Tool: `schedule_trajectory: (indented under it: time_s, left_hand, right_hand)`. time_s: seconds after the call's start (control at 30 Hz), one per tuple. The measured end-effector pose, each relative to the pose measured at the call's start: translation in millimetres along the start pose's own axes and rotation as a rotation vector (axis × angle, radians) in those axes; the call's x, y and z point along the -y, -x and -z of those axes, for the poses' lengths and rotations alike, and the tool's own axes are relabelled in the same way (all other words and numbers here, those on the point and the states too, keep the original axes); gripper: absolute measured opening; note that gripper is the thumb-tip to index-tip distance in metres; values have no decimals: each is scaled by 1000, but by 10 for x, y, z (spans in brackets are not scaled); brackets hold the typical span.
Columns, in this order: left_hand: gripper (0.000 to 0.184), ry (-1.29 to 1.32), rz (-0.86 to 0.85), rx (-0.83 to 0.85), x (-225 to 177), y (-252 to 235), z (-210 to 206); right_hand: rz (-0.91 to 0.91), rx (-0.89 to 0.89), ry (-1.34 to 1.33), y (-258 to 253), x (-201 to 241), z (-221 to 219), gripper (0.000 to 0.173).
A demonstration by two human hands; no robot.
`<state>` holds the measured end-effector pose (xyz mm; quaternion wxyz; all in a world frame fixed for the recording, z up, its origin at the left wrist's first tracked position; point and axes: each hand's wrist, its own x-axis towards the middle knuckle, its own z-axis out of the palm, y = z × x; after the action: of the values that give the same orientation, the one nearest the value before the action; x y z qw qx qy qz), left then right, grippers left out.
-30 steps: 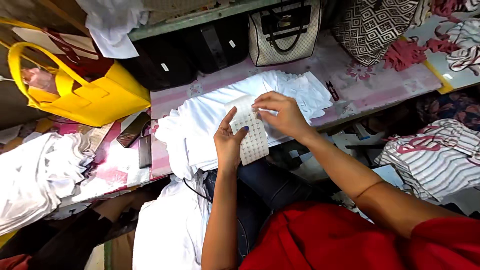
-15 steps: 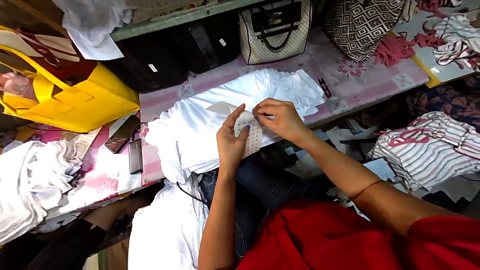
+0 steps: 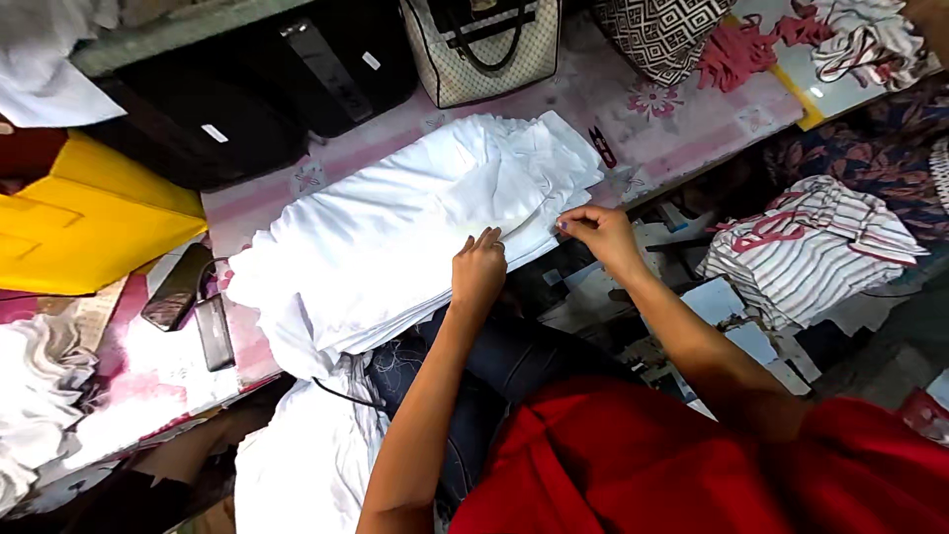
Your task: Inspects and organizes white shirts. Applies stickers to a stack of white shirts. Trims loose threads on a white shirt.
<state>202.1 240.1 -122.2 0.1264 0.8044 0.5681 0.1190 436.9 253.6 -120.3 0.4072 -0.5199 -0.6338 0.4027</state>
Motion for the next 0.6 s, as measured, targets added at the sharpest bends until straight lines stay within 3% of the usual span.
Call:
schedule_trajectory:
  time_s: [0.13, 0.27, 0.4, 0.5, 0.6]
  left_hand:
    - [20, 6, 12, 83, 21, -6, 86]
    - [19, 47, 63, 57, 64, -16, 136]
    - [15, 152, 116, -59, 64, -36, 231]
    - [14, 133, 133, -169, -23, -25, 254]
    - [11, 150, 106, -224, -30, 10, 240]
  right_hand:
    - [157, 90, 72, 124, -15, -229, 9]
    - [404, 183, 106, 173, 18, -563, 7]
    - [683, 58, 302, 51, -117, -805, 14]
    - [659, -115, 458, -152, -320, -856, 14]
    - [599, -167, 553, -241, -443, -842, 11]
